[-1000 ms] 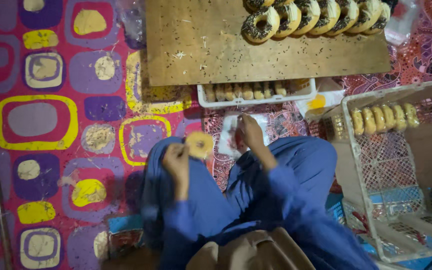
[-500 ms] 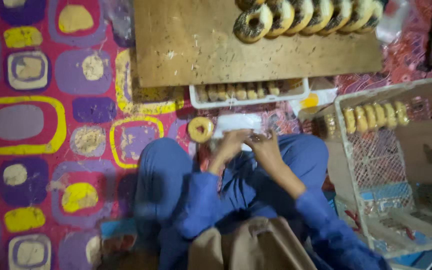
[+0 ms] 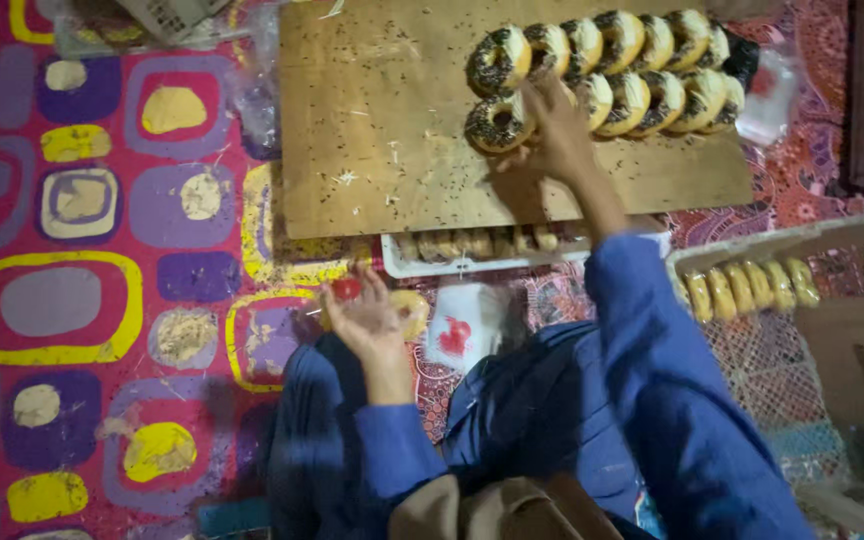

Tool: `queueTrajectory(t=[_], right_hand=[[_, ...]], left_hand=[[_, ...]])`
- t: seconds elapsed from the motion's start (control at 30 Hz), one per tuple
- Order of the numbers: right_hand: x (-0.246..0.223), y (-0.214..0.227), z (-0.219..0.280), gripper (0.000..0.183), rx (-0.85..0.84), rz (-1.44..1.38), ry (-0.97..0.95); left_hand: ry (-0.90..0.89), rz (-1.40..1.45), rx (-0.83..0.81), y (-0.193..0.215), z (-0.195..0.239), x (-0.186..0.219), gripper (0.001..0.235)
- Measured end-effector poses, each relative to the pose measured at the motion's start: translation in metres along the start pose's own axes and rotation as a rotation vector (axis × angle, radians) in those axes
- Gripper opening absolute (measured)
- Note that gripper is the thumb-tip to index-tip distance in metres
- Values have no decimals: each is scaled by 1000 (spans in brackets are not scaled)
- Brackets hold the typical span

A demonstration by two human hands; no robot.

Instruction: The person sits on a mat and wraps doughnuts individually in plastic bags. They pick doughnuts from a tray, wrap them, and place the packaged items into a plastic basket.

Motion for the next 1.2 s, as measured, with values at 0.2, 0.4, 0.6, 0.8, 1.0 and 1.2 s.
queueTrajectory(t=[0.2,0.4,0.6,0.8,1.0,1.2], right_hand=[[9,-21,-18,97,-16,55,153],[-159,7,118,108,405,-749,49],[-281,59,209,110,506,-601,-85],[-313,83,185,121,401,-40,17],[-301,89,177,124,325,-269,140],[-300,84,192,89,495,-920,88]], left_hand=[[-135,-79,-87,-26,15,8,38],[-197,131,59,-22,-8,-13,43],[41,268,-12,-12,38,-86,51],[0,-221,71,-37,81,-127,55],[17,-321,178,-39,88,-124,51],[179,-346,0,19,79,-134,52]])
Point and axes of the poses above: each hand's wrist, its own z-axis away from the middle knuckle, its own y-axis out of the back of the hand, x = y × z, the point moved 5 cm from there along -z, towards the middle knuckle, and after that the axes turned 15 degrees about y, right-handed, at the moved point
